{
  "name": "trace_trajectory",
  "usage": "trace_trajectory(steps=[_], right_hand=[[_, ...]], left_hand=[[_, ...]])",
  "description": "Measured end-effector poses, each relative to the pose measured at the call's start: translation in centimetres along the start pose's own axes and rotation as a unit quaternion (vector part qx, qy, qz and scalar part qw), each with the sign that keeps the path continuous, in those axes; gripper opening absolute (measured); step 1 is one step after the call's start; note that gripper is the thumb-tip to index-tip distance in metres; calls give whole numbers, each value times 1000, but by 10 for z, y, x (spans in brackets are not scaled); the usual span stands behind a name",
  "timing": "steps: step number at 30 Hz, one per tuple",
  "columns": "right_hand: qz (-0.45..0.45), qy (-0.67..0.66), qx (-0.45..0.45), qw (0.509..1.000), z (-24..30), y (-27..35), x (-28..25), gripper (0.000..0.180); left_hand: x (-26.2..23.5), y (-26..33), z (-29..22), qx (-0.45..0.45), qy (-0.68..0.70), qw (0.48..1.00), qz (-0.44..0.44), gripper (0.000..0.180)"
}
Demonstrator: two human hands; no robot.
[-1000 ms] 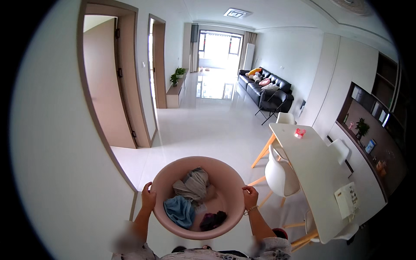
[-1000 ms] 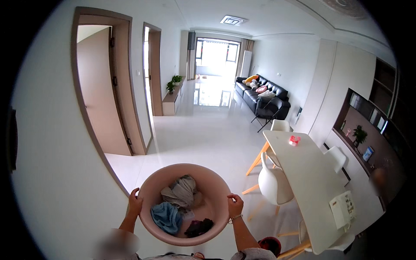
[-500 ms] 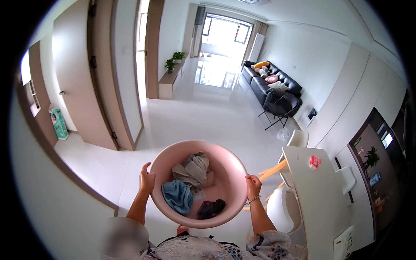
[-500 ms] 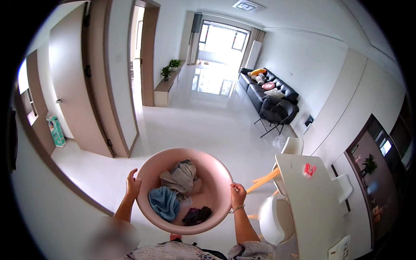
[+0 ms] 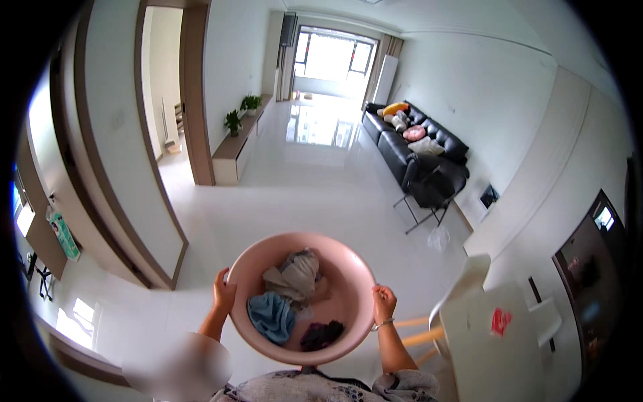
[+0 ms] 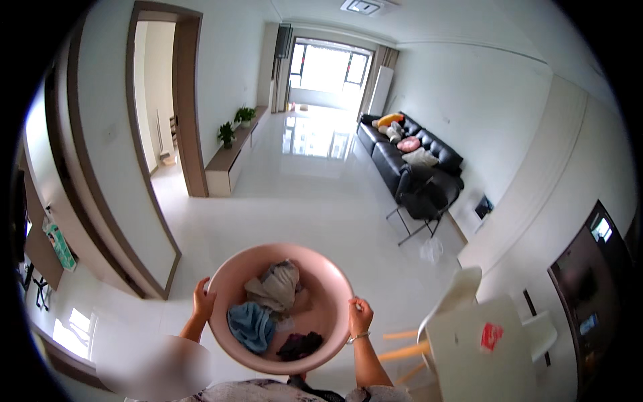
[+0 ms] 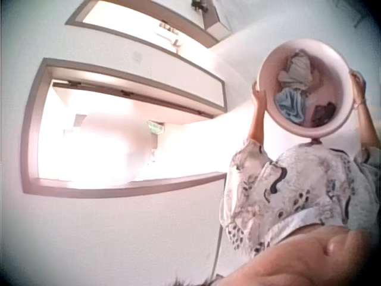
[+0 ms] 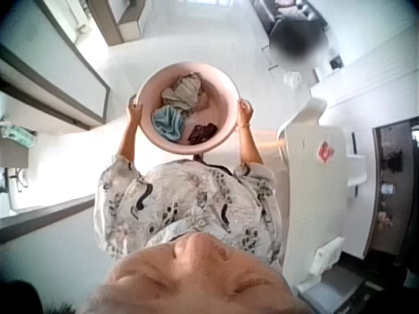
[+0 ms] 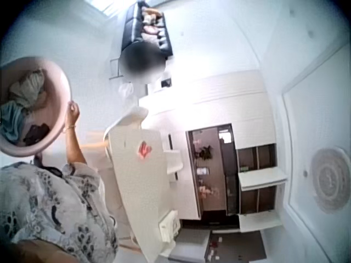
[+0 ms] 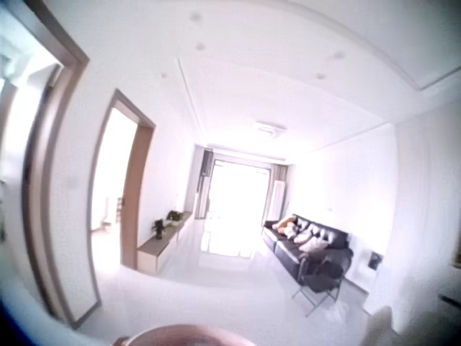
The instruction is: The person collects small garments from a bathroom sink area into a pink basin, carries the basin to a balcony, and hangs each item on a hanger on a drying rack. The person handles a beige top, a purple towel, and a blue towel, placing them on hangers and hanging them on the rack.
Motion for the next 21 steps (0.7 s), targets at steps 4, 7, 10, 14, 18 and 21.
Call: trace_trajectory(steps=[4, 7, 10, 14, 18, 21], right_hand=[[37, 51, -4, 998, -14, -106, 64, 9], [71, 28, 13, 997, -39, -179, 109, 12], [86, 1, 33, 996, -69, -250, 156, 12], [87, -32, 67, 993, -86, -370, 209, 12], [62, 25, 50, 997, -60, -482, 238, 13], [18, 8, 25, 999, -68, -566, 243, 14]], left_hand=[[41, -77, -5, -14, 10, 999, -43, 48], [71, -136, 2, -40, 6, 998, -55, 49], [112, -208, 12, -34, 21, 998, -54, 51], [182, -318, 30, -35, 28, 998, -39, 55], [266, -427, -2, 12, -26, 999, -20, 55], [330, -506, -18, 14, 4, 1000, 6, 54]])
Point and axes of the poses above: each hand's wrist, its own y-axis away from the middle knuckle, its own x-axis out of the palm, z = x × y, the point moved 8 cm from there along -y, towards the middle knuckle, and after that the axes turned 9 degrees about y, right-handed, at the moved point
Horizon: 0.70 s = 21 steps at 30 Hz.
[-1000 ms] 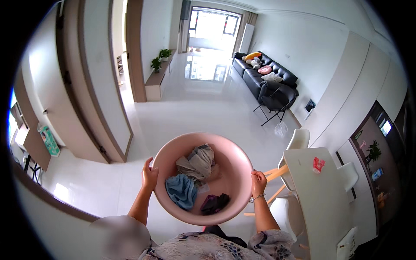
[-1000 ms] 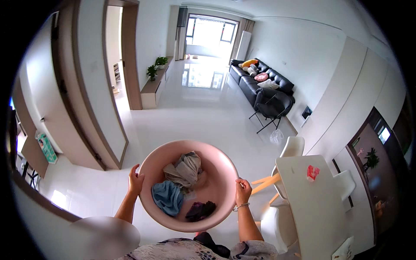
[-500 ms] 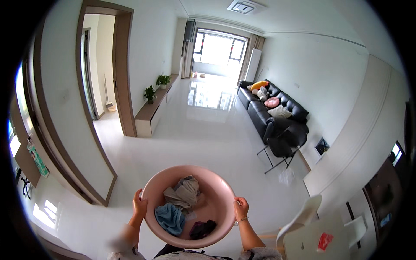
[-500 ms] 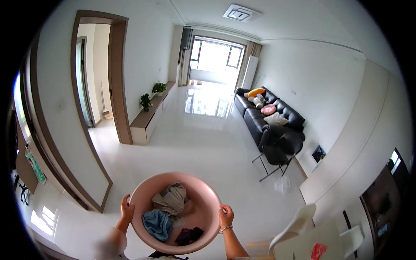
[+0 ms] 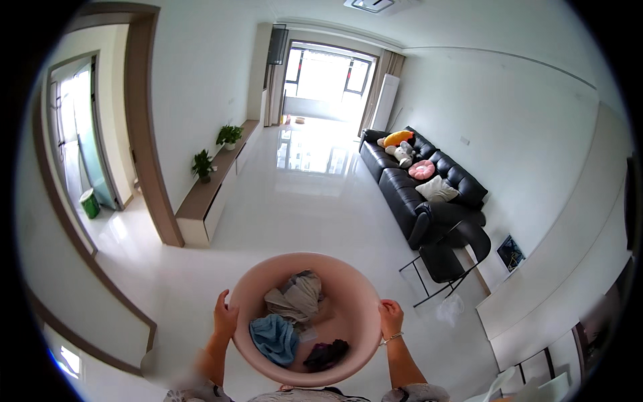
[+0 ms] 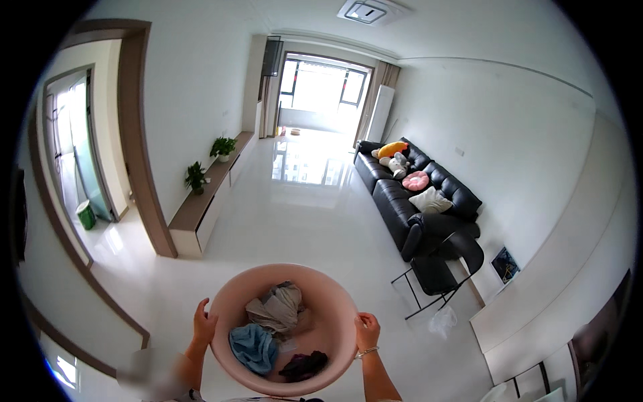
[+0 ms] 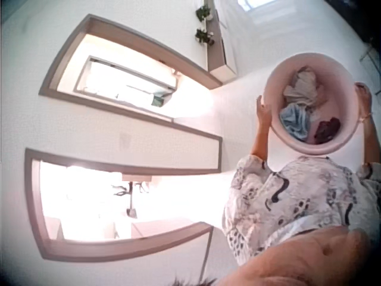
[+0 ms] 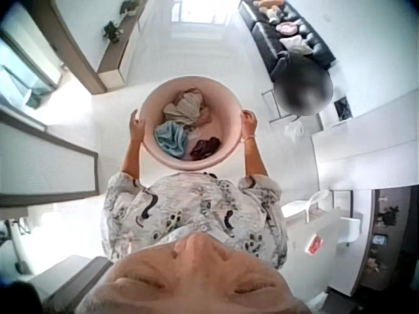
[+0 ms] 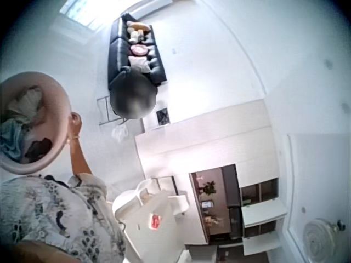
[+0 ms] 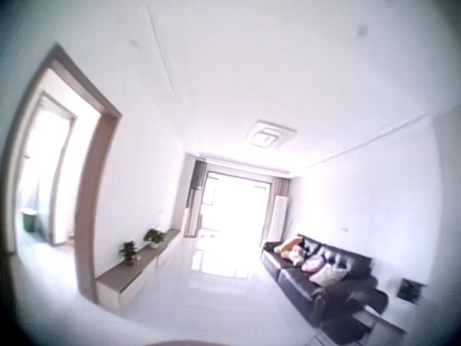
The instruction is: The person collects small garments from a bathroom sink area into a pink basin, carries the basin to a balcony, and hangs each item on a hanger on a drying rack. The person handles a beige top, a purple towel, and a blue towel, placing them on hangers and hanging them on the rack.
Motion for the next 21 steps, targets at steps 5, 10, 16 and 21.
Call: trace_trajectory(steps=[5, 10, 16, 21], right_hand=[[-64, 20, 4, 998, -27, -119, 34, 13], [-53, 27, 9, 998, -63, -296, 109, 11], [11, 16, -8, 1000, -85, -466, 228, 12], [49, 9, 4, 999, -103, -591, 330, 12]], left_hand=[[96, -130, -6, -1, 50, 998, 23, 52], [192, -281, 5, 41, 30, 999, -3, 52], [244, -418, 39, -23, -9, 999, -45, 54], [277, -543, 29, -19, -20, 996, -83, 55]])
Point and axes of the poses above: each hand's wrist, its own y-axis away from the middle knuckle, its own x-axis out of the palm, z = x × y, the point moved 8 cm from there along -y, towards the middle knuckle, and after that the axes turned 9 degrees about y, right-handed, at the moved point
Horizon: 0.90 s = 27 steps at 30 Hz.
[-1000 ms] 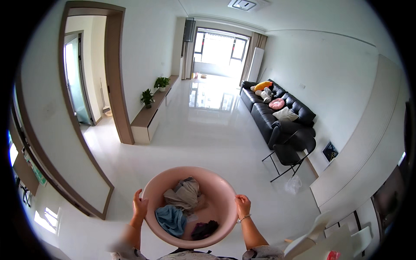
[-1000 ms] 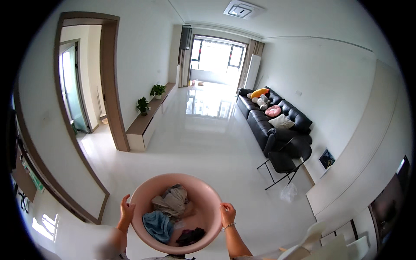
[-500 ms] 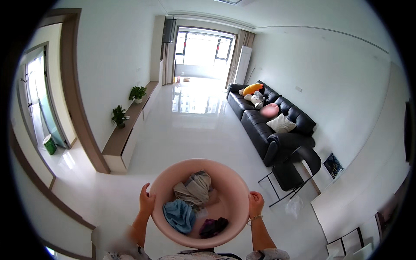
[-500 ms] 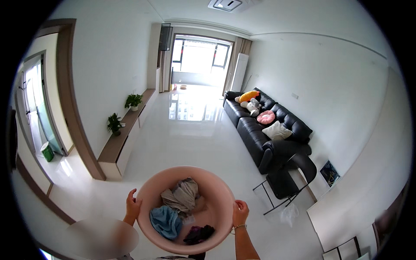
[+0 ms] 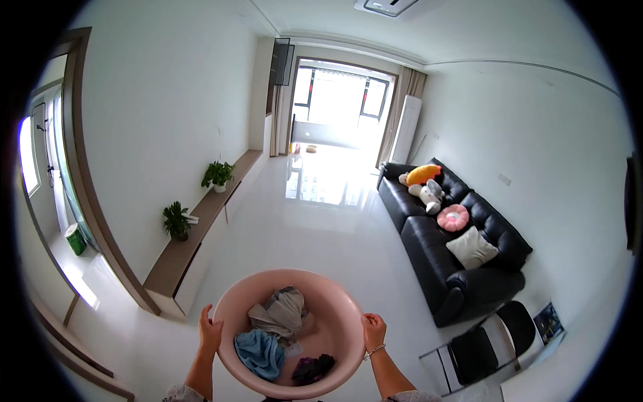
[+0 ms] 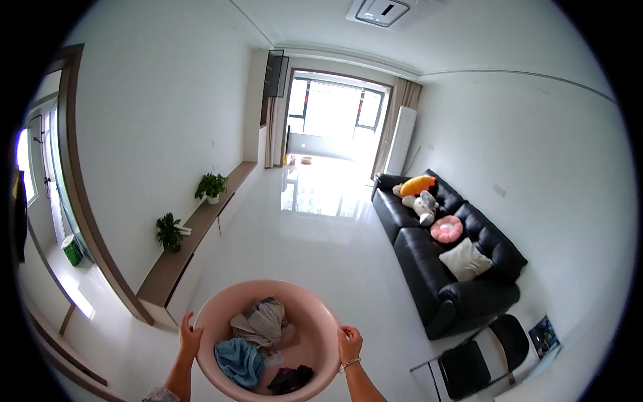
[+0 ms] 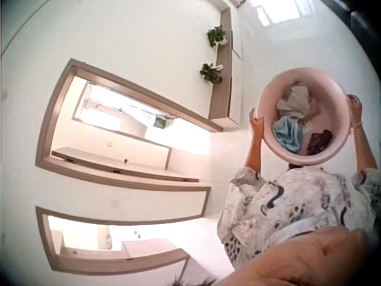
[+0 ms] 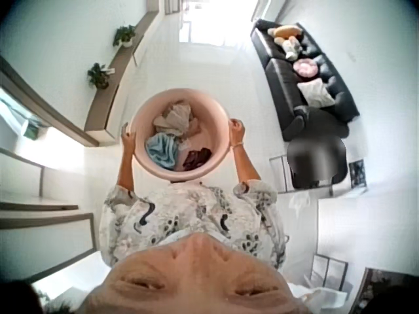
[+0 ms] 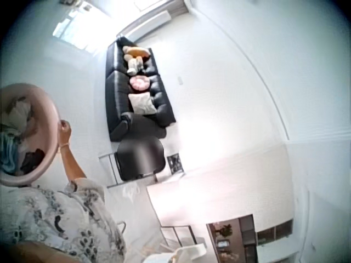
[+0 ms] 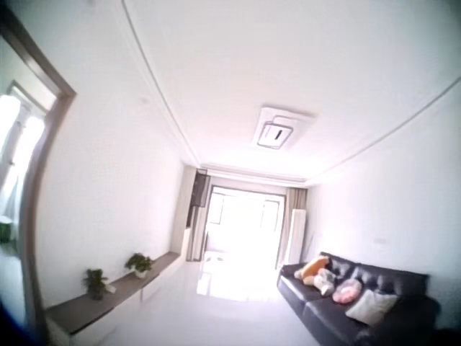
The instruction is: The person collects small garments from a bathroom sink area into a pink basin, carries the basin to a balcony, and hangs each item on a hanger on a drying rack. The person handles a beige top, a purple towel, and a blue towel, placing them on hangers and hanging them on the rack.
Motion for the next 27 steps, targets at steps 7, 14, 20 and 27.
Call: trace_trajectory(steps=[7, 14, 20, 27], right_hand=[[-12, -3, 40, 999, 1, -192, 89, 11], [-91, -18, 28, 995, 4, -384, 97, 12], [-98, -23, 40, 994, -31, -557, 150, 13], [-18, -25, 43, 999, -71, -776, 262, 12]], left_hand=[[133, -185, 19, 46, -11, 999, -7, 53], [316, -352, -25, 45, 56, 993, 91, 55], [453, -486, -26, 33, 42, 993, 105, 54], [548, -641, -2, 61, 2, 997, 38, 53]])
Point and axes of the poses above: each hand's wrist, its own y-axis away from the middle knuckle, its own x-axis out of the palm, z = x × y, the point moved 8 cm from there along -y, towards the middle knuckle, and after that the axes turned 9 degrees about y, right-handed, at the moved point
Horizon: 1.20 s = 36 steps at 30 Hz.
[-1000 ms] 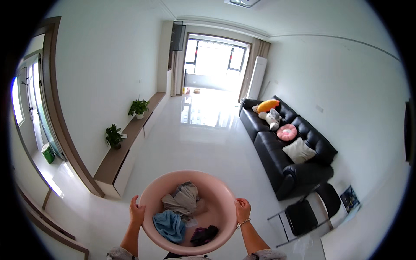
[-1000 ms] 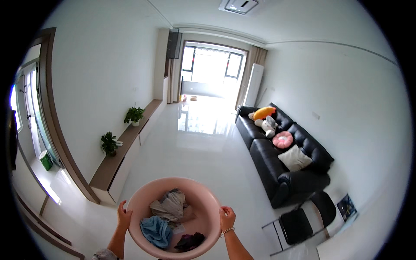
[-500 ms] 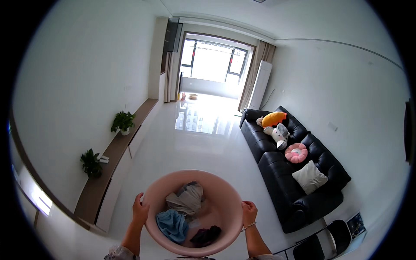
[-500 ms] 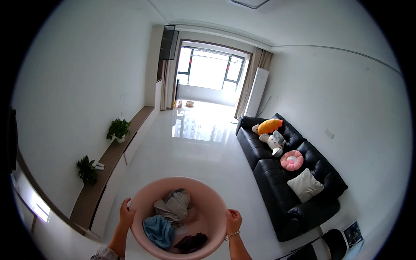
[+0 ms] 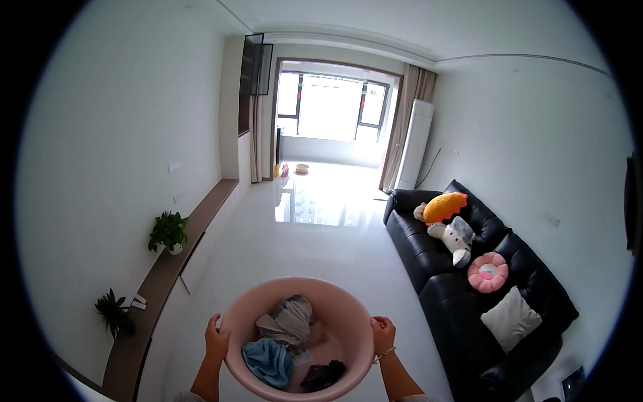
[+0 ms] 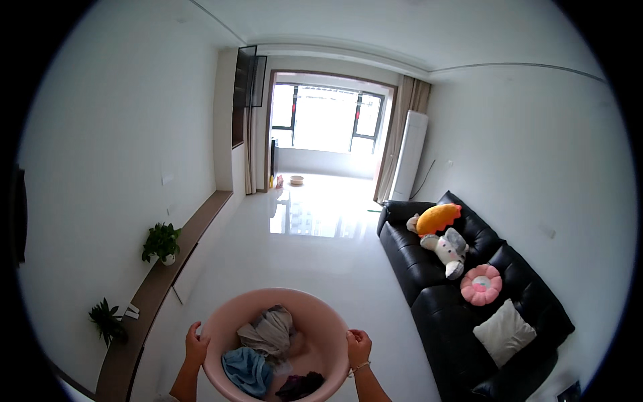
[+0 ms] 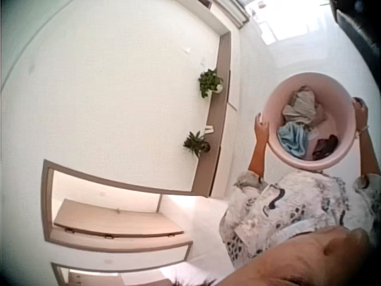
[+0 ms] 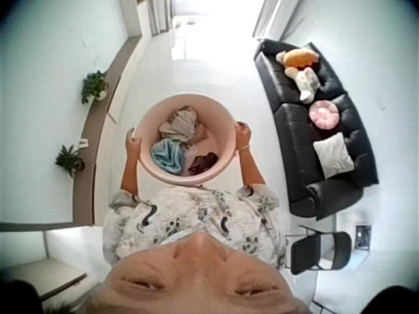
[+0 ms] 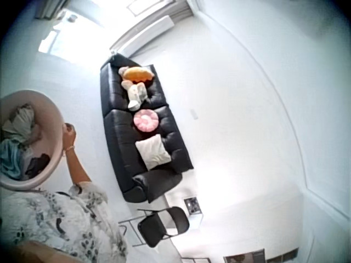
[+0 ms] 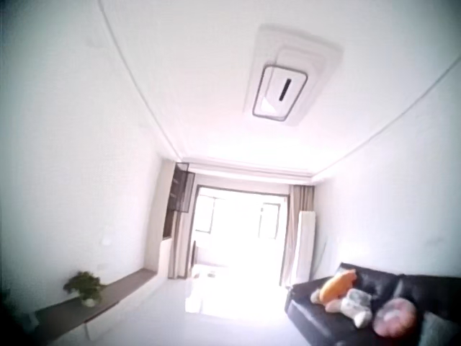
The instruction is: The person collects small garments from a bathroom sink area into a pink basin, carries the basin to a balcony, and hangs each item on a hanger on a drying rack. The person handles a beige top, a purple towel, and a blue towel, placing them on hangers and hanging them on the rack.
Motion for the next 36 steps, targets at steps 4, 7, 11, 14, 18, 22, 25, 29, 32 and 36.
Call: trace_trajectory(steps=[4, 7, 11, 14, 18, 22, 25, 29, 32, 36], right_hand=[[22, -3, -10, 1000, -19, -110, 67, 12], [29, 3, -1, 1000, -33, -180, 111, 13], [24, 7, 21, 999, -45, -288, 159, 14], [2, 36, -7, 999, -35, -379, 173, 15], [-53, 33, -3, 998, -24, -483, 171, 14], [-93, 51, -4, 994, -22, -580, 173, 15], [-114, 47, -1, 992, -30, -664, 190, 16], [-105, 111, -36, 988, -41, -795, 227, 16], [-58, 59, -4, 997, -72, -899, 268, 16], [11, -4, 42, 999, -69, -999, 341, 14]], left_hand=[[41, -81, 15, -33, 5, 999, -27, 53], [80, -150, 33, -28, 15, 999, -41, 53], [156, -256, 56, -33, -7, 999, -25, 53], [224, -330, 65, -32, -1, 999, -10, 53], [330, -435, 70, -12, 47, 998, 30, 53], [434, -526, 54, 1, 53, 996, 73, 52], [502, -599, 64, -51, 67, 992, 95, 52], [583, -681, 81, -5, 54, 997, 61, 50], [632, -742, 92, 11, 24, 999, 43, 50], [661, -816, 104, -45, 37, 998, 4, 50]])
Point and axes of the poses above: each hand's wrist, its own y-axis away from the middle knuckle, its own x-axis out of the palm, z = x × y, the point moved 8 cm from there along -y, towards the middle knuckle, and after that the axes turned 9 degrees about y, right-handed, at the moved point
